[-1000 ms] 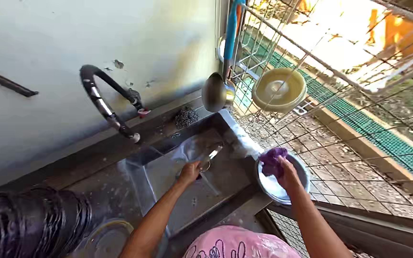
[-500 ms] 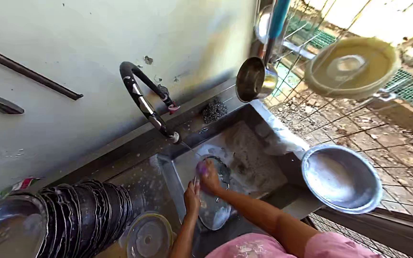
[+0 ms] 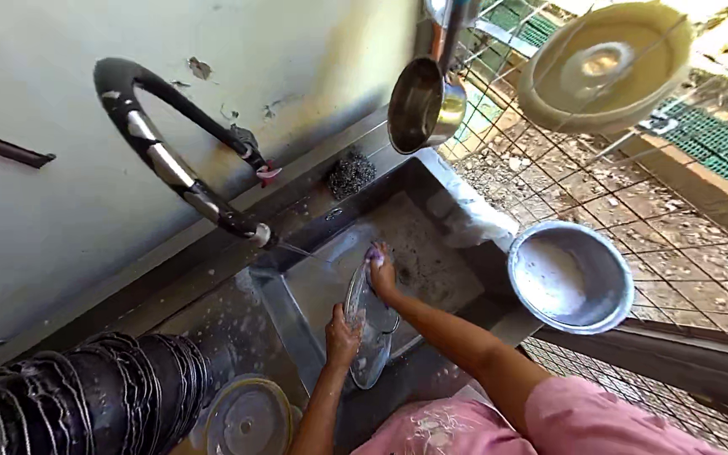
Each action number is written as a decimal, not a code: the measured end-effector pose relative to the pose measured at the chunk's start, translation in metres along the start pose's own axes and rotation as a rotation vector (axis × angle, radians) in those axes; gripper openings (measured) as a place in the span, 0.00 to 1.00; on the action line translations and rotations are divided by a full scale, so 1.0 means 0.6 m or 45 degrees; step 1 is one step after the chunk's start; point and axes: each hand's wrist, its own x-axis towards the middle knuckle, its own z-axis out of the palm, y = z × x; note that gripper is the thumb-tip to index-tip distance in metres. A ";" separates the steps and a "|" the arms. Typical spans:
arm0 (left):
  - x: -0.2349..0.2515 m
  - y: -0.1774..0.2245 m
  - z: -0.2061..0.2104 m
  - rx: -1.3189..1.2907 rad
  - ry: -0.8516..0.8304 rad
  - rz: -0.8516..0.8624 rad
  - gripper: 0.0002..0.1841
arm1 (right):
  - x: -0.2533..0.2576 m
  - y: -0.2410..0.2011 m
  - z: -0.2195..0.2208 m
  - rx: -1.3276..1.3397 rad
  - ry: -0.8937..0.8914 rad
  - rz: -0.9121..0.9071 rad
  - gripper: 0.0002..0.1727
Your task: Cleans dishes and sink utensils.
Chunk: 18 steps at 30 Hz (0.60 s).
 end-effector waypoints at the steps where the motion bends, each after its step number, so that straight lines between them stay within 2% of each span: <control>1: 0.005 0.009 0.000 0.016 0.009 0.004 0.32 | -0.014 -0.004 0.004 0.020 -0.006 -0.148 0.30; 4: -0.003 -0.001 0.013 -0.040 0.140 0.168 0.28 | -0.100 -0.024 0.011 -0.060 -0.141 -0.726 0.33; 5: -0.007 -0.006 0.018 -0.071 0.183 0.230 0.24 | -0.105 -0.023 0.008 -0.125 -0.143 -0.921 0.37; 6: -0.008 -0.007 0.019 -0.047 0.192 0.262 0.24 | -0.090 -0.016 0.004 -0.124 -0.124 -1.048 0.35; 7: -0.008 -0.003 0.016 0.022 0.164 0.246 0.25 | -0.064 -0.007 -0.004 -0.095 -0.118 -1.064 0.31; 8: -0.009 -0.001 0.012 0.077 0.119 0.186 0.26 | -0.038 0.000 -0.014 -0.091 -0.103 -0.926 0.28; 10: -0.013 -0.001 0.012 0.113 0.080 0.090 0.27 | 0.006 -0.011 -0.036 -0.069 -0.126 -0.247 0.23; 11: -0.018 -0.002 0.014 0.113 0.071 0.063 0.27 | 0.015 -0.018 -0.039 -0.074 -0.127 -0.033 0.24; 12: -0.020 -0.002 0.015 0.117 0.077 0.059 0.26 | 0.005 -0.024 -0.034 -0.093 -0.131 -0.017 0.27; 13: -0.018 -0.001 0.015 0.124 0.103 0.081 0.26 | -0.019 -0.029 -0.023 -0.106 -0.131 -0.179 0.28; 15: -0.019 -0.004 0.026 0.089 0.204 0.164 0.27 | -0.075 -0.032 -0.005 -0.152 -0.148 -0.788 0.27; 16: -0.024 -0.012 0.031 0.050 0.258 0.227 0.27 | -0.086 -0.027 -0.001 -0.179 -0.175 -1.009 0.26; 17: -0.028 -0.018 0.034 0.033 0.259 0.237 0.28 | -0.076 -0.016 -0.004 -0.183 -0.191 -1.097 0.26; 18: -0.029 -0.020 0.033 0.047 0.246 0.214 0.27 | -0.048 -0.003 -0.012 -0.171 -0.197 -1.045 0.25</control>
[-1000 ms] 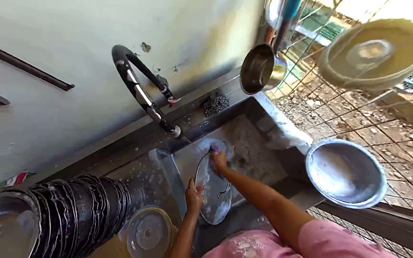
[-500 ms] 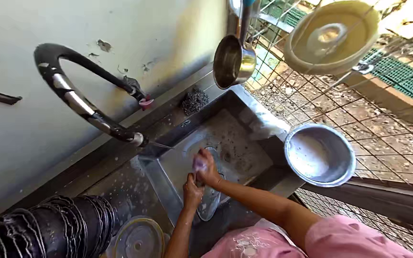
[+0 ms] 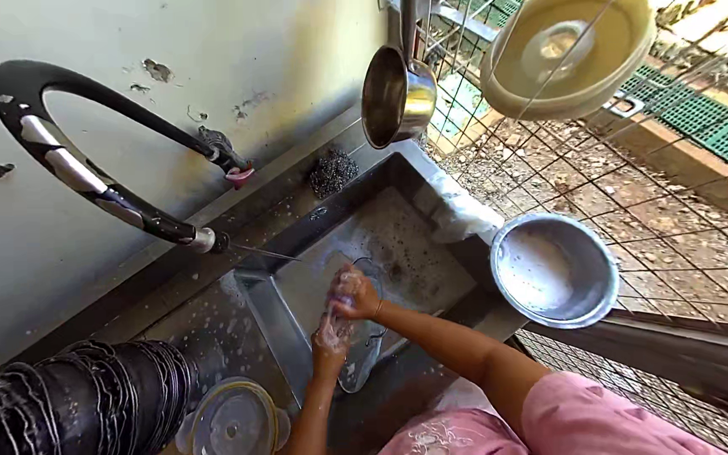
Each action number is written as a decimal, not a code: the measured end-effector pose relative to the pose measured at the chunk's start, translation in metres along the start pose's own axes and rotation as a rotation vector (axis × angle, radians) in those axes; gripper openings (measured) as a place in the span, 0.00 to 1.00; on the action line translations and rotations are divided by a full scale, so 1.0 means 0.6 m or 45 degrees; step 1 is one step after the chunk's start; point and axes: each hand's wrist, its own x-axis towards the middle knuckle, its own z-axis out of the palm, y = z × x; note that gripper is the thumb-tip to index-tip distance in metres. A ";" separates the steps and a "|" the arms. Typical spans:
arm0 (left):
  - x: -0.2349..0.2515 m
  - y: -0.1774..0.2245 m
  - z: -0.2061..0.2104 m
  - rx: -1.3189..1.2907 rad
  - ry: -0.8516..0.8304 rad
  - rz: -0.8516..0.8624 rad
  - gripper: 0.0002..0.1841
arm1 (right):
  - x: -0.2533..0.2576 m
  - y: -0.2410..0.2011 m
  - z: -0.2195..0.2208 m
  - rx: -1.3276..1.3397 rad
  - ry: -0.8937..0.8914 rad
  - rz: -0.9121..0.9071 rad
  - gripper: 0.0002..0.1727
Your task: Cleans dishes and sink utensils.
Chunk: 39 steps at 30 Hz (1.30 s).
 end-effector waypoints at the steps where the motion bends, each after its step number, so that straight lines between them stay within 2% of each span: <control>1: -0.001 0.001 -0.004 0.026 -0.017 -0.054 0.25 | 0.013 0.034 -0.014 0.071 -0.023 0.208 0.24; 3: -0.018 -0.003 -0.004 0.037 0.012 -0.121 0.23 | 0.033 0.104 -0.040 0.269 -0.095 0.852 0.21; 4: -0.031 -0.007 -0.001 0.032 0.045 -0.118 0.21 | 0.036 0.129 -0.043 0.303 -0.109 1.070 0.22; 5: -0.037 -0.011 -0.001 0.021 0.065 -0.104 0.20 | 0.047 0.134 -0.046 0.288 -0.166 1.181 0.23; 7: -0.033 -0.015 -0.005 -0.038 0.030 -0.150 0.19 | 0.083 0.095 -0.051 0.153 -0.415 1.116 0.27; 10: -0.017 -0.008 -0.024 -0.117 -0.064 -0.343 0.20 | 0.083 -0.045 -0.025 -0.092 -0.789 0.606 0.31; 11: -0.014 -0.005 -0.029 -0.144 -0.037 -0.365 0.23 | 0.063 -0.081 -0.010 -0.117 -0.757 0.353 0.32; 13: -0.022 -0.021 -0.022 -0.216 0.111 -0.290 0.26 | 0.022 -0.077 0.028 -0.031 -0.404 -0.160 0.29; 14: -0.027 -0.036 -0.012 -0.235 0.179 -0.248 0.22 | 0.012 -0.049 0.038 0.071 -0.328 -0.196 0.27; 15: -0.031 -0.048 -0.006 -0.249 0.208 -0.242 0.19 | 0.007 -0.015 0.041 0.149 -0.302 -0.051 0.27; 18: -0.031 -0.057 0.002 -0.249 0.227 -0.310 0.17 | 0.029 0.066 0.042 0.286 -0.167 0.924 0.27; 19: -0.030 -0.055 0.001 -0.221 0.203 -0.339 0.19 | 0.035 0.065 0.048 0.260 -0.129 1.091 0.27; 20: -0.026 -0.053 -0.004 -0.176 0.178 -0.355 0.21 | 0.033 0.045 0.059 0.231 -0.123 1.070 0.27; 21: -0.019 -0.052 -0.009 -0.132 0.155 -0.362 0.24 | 0.027 0.007 0.070 0.219 -0.138 0.904 0.26; 23: -0.014 -0.047 -0.013 -0.080 0.137 -0.342 0.26 | 0.001 -0.073 0.077 0.249 -0.270 0.430 0.21; 24: -0.017 -0.047 -0.013 -0.083 0.140 -0.314 0.25 | -0.007 -0.087 0.077 0.226 -0.325 0.202 0.20; 25: -0.020 -0.045 -0.013 -0.097 0.131 -0.316 0.26 | -0.005 -0.078 0.073 0.220 -0.353 0.091 0.19; 26: -0.023 -0.046 -0.014 -0.136 0.110 -0.342 0.26 | 0.006 -0.053 0.068 0.227 -0.345 0.088 0.20; 27: -0.026 -0.052 -0.011 -0.166 0.112 -0.349 0.25 | 0.023 -0.017 0.060 0.239 -0.319 0.185 0.22; 29: -0.034 -0.061 -0.003 -0.200 0.158 -0.341 0.23 | 0.064 0.063 0.033 0.250 -0.375 0.617 0.22; 31: -0.046 -0.068 0.004 -0.193 0.207 -0.311 0.21 | 0.081 0.127 0.020 0.197 -0.469 1.024 0.27; 33: -0.044 -0.075 0.003 -0.225 0.192 -0.292 0.21 | 0.112 0.117 0.008 0.056 -0.603 1.143 0.32; 35: -0.031 -0.068 -0.012 -0.288 0.083 -0.367 0.22 | 0.131 0.037 0.005 -0.078 -0.861 0.905 0.30; 36: -0.024 -0.060 -0.021 -0.285 0.036 -0.409 0.21 | 0.120 -0.016 0.012 -0.145 -0.976 0.664 0.29; 37: -0.018 -0.050 -0.028 -0.253 0.030 -0.422 0.20 | 0.098 -0.064 0.021 -0.188 -0.984 0.387 0.28; 39: -0.019 -0.041 -0.030 -0.217 0.128 -0.364 0.24 | 0.045 -0.090 0.051 -0.110 -0.611 -0.120 0.24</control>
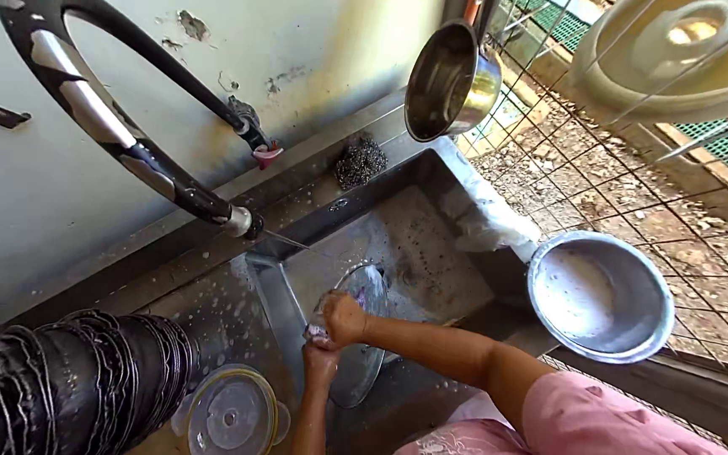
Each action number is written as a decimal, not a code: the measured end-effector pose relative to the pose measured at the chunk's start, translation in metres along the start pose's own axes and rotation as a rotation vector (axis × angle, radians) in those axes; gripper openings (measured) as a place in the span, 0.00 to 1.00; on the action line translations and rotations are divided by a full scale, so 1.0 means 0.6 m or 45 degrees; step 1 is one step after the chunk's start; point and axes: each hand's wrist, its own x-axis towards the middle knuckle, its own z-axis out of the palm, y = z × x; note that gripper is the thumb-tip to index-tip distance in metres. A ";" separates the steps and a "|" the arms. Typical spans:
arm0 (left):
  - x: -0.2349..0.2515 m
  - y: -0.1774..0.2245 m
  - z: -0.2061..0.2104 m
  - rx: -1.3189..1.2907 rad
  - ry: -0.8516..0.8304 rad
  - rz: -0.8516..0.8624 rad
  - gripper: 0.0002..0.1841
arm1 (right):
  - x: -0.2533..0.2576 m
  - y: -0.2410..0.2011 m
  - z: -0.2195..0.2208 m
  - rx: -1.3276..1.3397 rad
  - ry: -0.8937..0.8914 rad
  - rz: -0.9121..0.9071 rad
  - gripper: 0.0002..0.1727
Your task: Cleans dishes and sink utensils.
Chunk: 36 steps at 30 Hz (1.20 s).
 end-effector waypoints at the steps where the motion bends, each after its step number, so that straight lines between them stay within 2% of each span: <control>1: -0.004 -0.003 0.004 0.004 0.052 0.024 0.22 | -0.008 0.019 0.014 0.102 0.135 -0.035 0.23; 2: -0.007 -0.008 0.007 0.019 0.085 0.027 0.19 | -0.014 0.052 0.021 0.251 0.209 0.092 0.23; 3: -0.010 -0.013 0.009 0.038 0.106 0.020 0.17 | -0.018 0.092 0.024 0.379 0.259 0.347 0.22; 5: -0.011 -0.016 0.011 0.088 0.112 -0.005 0.15 | -0.015 0.161 0.019 0.603 0.275 1.082 0.25; 6: -0.010 -0.015 0.011 0.110 0.105 -0.023 0.17 | -0.013 0.179 0.023 0.632 0.274 1.340 0.28; 7: -0.005 -0.012 0.010 0.128 0.096 -0.036 0.20 | -0.010 0.175 0.034 0.608 0.317 1.415 0.29; 8: 0.002 -0.010 0.007 0.135 0.083 -0.045 0.25 | -0.008 0.149 0.045 0.555 0.351 1.330 0.29; 11: 0.009 -0.014 0.006 0.115 0.050 -0.002 0.37 | -0.018 0.013 0.058 0.429 0.184 0.703 0.28; 12: 0.009 -0.019 0.007 0.094 0.061 0.060 0.38 | -0.018 -0.003 0.056 0.400 0.165 0.493 0.26; 13: 0.007 -0.024 0.008 0.044 0.053 0.106 0.41 | -0.015 0.008 0.052 0.426 0.173 0.390 0.24; 14: 0.006 -0.027 0.007 -0.003 0.037 0.138 0.45 | -0.010 0.039 0.047 0.476 0.185 0.392 0.24; 15: 0.006 -0.030 0.007 -0.031 0.041 0.160 0.46 | -0.004 0.083 0.040 0.547 0.203 0.493 0.24; 17: 0.004 -0.037 0.014 -0.061 0.098 0.198 0.45 | 0.003 0.184 0.027 0.693 0.222 0.871 0.22; 19: -0.004 -0.048 0.020 -0.066 0.117 0.237 0.41 | -0.007 0.264 0.031 0.763 0.218 1.203 0.26; 21: -0.009 -0.054 0.014 -0.033 0.083 0.210 0.38 | 0.007 0.262 0.008 0.711 0.153 1.314 0.28; 22: -0.009 -0.052 0.008 -0.034 0.043 0.150 0.35 | 0.023 0.235 -0.012 0.634 0.074 1.277 0.29; 24: -0.006 -0.047 -0.005 -0.007 -0.020 0.033 0.23 | 0.045 0.135 -0.032 0.412 -0.191 1.007 0.29; 26: 0.004 -0.033 -0.018 0.031 -0.044 -0.030 0.19 | 0.042 0.025 -0.017 0.184 -0.360 0.528 0.29; 27: 0.006 -0.032 -0.019 0.024 -0.002 -0.019 0.22 | 0.031 -0.010 0.003 0.126 -0.299 0.284 0.29; 28: 0.004 -0.035 -0.018 0.007 0.029 -0.019 0.27 | 0.020 -0.018 0.026 0.117 -0.141 0.069 0.29; 29: 0.004 -0.039 -0.013 0.014 0.075 -0.004 0.28 | 0.014 0.000 0.045 0.156 0.012 -0.032 0.29; 30: 0.005 -0.044 -0.009 0.032 0.107 -0.006 0.27 | 0.011 0.032 0.054 0.247 0.083 0.039 0.28; 31: 0.002 -0.047 -0.006 0.037 0.124 -0.039 0.25 | 0.009 0.070 0.054 0.358 0.111 0.270 0.28; 33: -0.005 -0.050 0.000 0.028 0.160 -0.098 0.22 | 0.014 0.147 0.045 0.527 0.107 1.011 0.31; 34: -0.006 -0.051 0.003 0.031 0.186 -0.098 0.20 | 0.020 0.174 0.045 0.538 0.080 1.323 0.36; 35: -0.004 -0.050 0.004 0.053 0.207 -0.088 0.19 | 0.029 0.178 0.047 0.524 0.068 1.498 0.39; 36: 0.000 -0.047 0.001 0.090 0.219 -0.079 0.19 | 0.037 0.155 0.051 0.503 0.075 1.513 0.38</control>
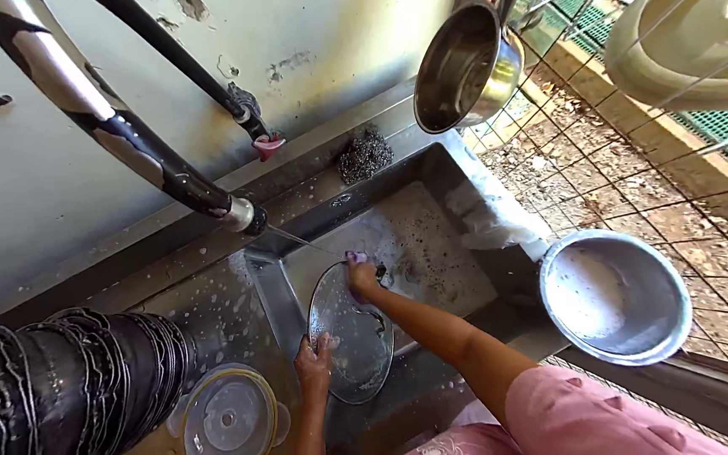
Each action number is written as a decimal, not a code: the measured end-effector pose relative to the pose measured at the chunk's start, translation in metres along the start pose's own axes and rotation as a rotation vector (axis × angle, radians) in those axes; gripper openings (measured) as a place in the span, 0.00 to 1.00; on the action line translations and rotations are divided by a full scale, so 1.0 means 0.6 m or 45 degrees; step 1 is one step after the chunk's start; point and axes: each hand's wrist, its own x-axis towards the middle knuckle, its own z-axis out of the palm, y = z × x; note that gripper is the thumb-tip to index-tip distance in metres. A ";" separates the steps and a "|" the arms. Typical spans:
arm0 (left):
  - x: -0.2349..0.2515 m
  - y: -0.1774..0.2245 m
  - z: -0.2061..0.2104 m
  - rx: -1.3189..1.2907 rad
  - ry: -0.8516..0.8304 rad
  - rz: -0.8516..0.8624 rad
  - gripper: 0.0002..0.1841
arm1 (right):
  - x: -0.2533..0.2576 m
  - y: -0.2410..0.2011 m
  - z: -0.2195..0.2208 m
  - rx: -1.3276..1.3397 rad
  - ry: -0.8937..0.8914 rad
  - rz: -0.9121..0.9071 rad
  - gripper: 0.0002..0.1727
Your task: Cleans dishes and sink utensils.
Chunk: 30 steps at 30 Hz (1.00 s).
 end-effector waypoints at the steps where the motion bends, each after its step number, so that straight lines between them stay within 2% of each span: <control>1: 0.003 0.002 -0.002 0.034 0.002 0.005 0.19 | -0.034 -0.013 0.020 -0.044 0.014 -0.118 0.34; 3: 0.007 0.000 -0.005 0.089 -0.015 -0.009 0.18 | -0.118 -0.036 0.059 -0.143 -0.069 -0.463 0.31; 5: 0.012 -0.005 -0.006 0.088 -0.034 -0.052 0.18 | -0.144 -0.051 0.069 -0.194 -0.244 -0.723 0.31; 8: 0.012 -0.012 -0.008 0.075 -0.034 -0.115 0.22 | -0.027 -0.012 0.042 -0.085 -0.298 -0.885 0.29; 10: 0.012 -0.019 -0.005 0.024 -0.003 -0.115 0.22 | 0.044 0.066 0.014 0.049 -0.283 -0.745 0.31; 12: 0.019 -0.020 -0.002 -0.073 0.014 -0.178 0.23 | 0.054 0.174 0.008 0.089 -0.236 -0.543 0.33; 14: 0.033 -0.012 0.000 -0.227 0.033 -0.320 0.24 | -0.010 0.241 0.012 0.090 -0.137 -0.244 0.32; 15: 0.038 -0.013 0.003 -0.307 0.069 -0.371 0.24 | -0.060 0.245 0.013 0.044 -0.112 -0.047 0.33; 17: 0.039 -0.002 0.002 -0.505 0.067 -0.431 0.21 | -0.161 0.217 0.011 -0.087 -0.160 0.226 0.38; 18: 0.036 0.012 0.001 -0.560 0.051 -0.442 0.21 | -0.205 0.196 0.012 -0.130 -0.175 0.215 0.39; 20: 0.026 0.042 0.003 -0.611 0.007 -0.475 0.21 | -0.278 0.160 0.021 -0.127 -0.167 -0.021 0.35; 22: 0.019 0.065 0.012 -0.620 -0.004 -0.481 0.20 | -0.313 0.129 0.027 -0.119 -0.179 -0.291 0.36; 25: 0.008 0.077 0.018 -0.604 -0.051 -0.458 0.21 | -0.268 0.109 0.028 -0.069 -0.065 -0.667 0.31; 28: 0.001 0.075 0.025 -0.595 -0.014 -0.462 0.21 | -0.191 0.110 0.027 -0.037 0.070 -0.779 0.27; 30: 0.013 0.067 0.032 -0.652 0.034 -0.476 0.21 | -0.211 0.108 0.030 -0.128 -0.002 -0.796 0.28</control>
